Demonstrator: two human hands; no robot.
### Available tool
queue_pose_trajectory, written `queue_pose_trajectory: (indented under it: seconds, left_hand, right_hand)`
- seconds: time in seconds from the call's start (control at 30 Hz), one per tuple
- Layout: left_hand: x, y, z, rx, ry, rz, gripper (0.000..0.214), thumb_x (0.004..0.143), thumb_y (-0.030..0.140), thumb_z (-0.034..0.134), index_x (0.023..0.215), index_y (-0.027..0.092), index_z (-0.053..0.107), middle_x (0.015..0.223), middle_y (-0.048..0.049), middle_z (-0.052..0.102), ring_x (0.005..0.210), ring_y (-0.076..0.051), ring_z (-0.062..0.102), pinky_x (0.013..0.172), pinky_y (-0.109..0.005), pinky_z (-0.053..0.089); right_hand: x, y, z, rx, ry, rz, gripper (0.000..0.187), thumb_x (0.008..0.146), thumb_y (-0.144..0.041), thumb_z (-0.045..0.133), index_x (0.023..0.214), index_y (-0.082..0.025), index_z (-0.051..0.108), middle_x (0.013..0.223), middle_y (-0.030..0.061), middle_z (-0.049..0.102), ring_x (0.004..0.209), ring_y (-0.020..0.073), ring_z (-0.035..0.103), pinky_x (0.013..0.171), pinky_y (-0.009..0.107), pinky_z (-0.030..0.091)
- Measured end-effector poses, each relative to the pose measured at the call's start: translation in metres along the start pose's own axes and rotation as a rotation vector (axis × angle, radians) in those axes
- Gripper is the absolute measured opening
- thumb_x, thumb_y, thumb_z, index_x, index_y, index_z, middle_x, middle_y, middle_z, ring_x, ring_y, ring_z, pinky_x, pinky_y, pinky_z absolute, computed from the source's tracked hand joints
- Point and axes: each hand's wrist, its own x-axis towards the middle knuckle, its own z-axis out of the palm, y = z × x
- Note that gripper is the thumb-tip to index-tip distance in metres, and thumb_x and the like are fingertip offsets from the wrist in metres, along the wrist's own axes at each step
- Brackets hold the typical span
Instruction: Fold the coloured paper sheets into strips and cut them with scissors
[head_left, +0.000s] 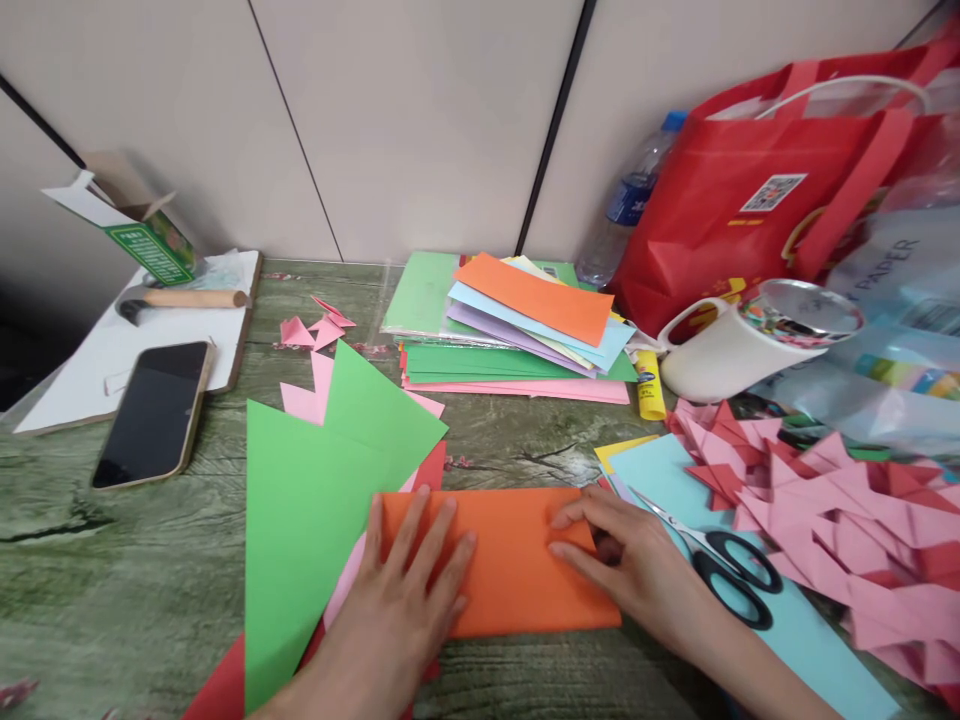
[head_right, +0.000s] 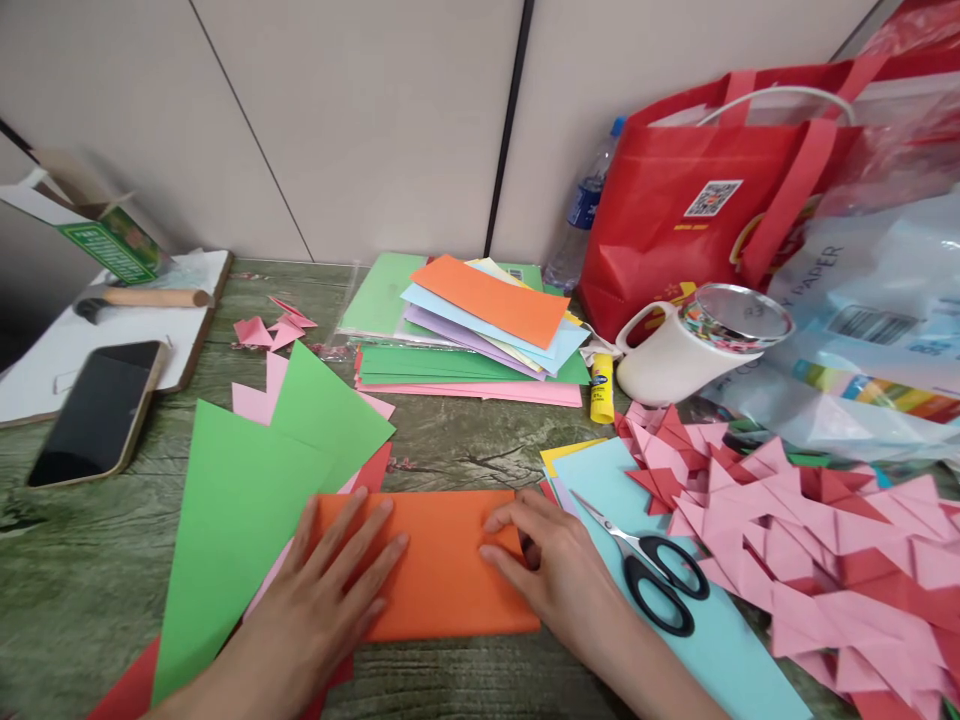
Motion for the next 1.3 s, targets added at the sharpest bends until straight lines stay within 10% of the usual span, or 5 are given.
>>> queue_pose_trajectory:
  seconds: [0.7, 1.3]
  left_hand:
    - [-0.0051, 0.0062, 0.0033, 0.067, 0.083, -0.123, 0.04, 0.094, 0.032, 0.042, 0.129, 0.012, 0.045, 0.134, -0.023, 0.046, 0.135, -0.043, 0.02, 0.095, -0.057, 0.042]
    - [-0.0062, 0.0043, 0.0042, 0.016, 0.048, -0.123, 0.043, 0.09, 0.034, 0.05, 0.128, 0.013, 0.046, 0.137, -0.0235, 0.041, 0.134, -0.045, 0.021, 0.097, -0.06, 0.038]
  right_hand:
    - [0.0003, -0.0037, -0.0023, -0.042, 0.039, -0.075, 0.009, 0.085, -0.025, 0.055, 0.082, -0.022, 0.063, 0.072, 0.0001, 0.055, 0.048, 0.0098, 0.046, 0.048, 0.022, 0.039]
    - [0.0, -0.0016, -0.0009, -0.038, 0.045, -0.052, 0.011, 0.085, -0.027, 0.055, 0.081, -0.022, 0.064, 0.072, 0.0002, 0.057, 0.048, 0.0098, 0.048, 0.047, 0.023, 0.039]
